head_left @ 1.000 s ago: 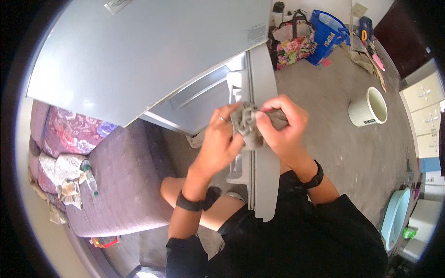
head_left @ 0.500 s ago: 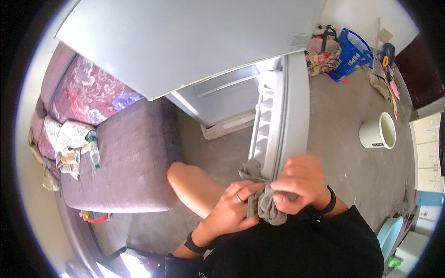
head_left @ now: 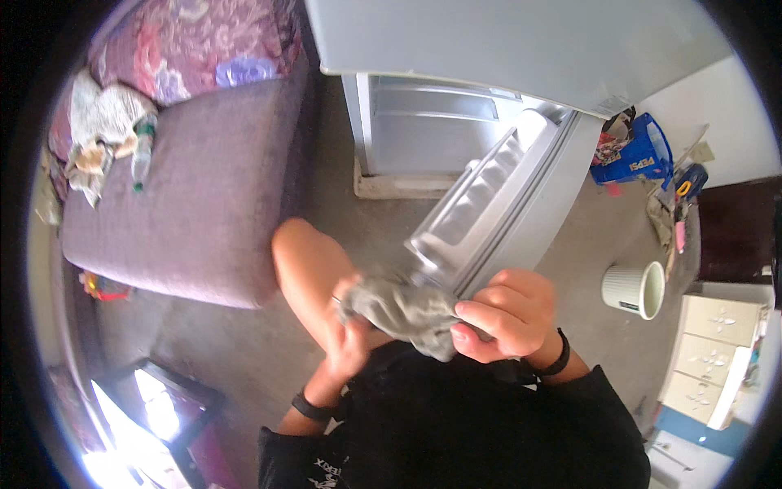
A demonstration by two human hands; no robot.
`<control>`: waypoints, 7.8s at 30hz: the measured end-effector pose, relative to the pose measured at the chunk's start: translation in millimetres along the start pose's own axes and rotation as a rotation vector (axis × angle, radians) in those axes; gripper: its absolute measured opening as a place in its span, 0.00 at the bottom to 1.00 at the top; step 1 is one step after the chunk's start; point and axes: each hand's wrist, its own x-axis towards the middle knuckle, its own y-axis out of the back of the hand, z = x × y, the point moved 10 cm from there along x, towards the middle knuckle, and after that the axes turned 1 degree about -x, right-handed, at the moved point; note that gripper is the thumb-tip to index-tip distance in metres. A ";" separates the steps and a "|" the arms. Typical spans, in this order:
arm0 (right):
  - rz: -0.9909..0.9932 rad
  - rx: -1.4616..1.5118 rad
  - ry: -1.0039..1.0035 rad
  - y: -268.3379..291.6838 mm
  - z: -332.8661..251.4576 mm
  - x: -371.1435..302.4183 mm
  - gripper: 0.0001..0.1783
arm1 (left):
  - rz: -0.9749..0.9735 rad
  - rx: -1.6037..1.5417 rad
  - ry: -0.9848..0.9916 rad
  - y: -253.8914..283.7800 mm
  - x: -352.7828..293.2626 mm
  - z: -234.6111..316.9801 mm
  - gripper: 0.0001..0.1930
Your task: The person wipes the exterior door, the seal, and the interior compartment of a refrigerator and freezer using a cloth.
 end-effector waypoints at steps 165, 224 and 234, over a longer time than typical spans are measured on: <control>-0.026 -0.198 -0.818 -239.0 148.6 -238.2 0.15 | 0.843 -0.097 -0.094 18.7 22.7 -231.9 0.19; -0.093 0.239 -1.752 -378.6 280.9 -364.9 0.26 | 1.096 -0.423 0.532 42.2 8.3 -452.3 0.28; 0.066 0.364 -1.621 -371.6 264.8 -346.8 0.24 | 1.126 -0.259 0.422 60.9 11.4 -451.0 0.19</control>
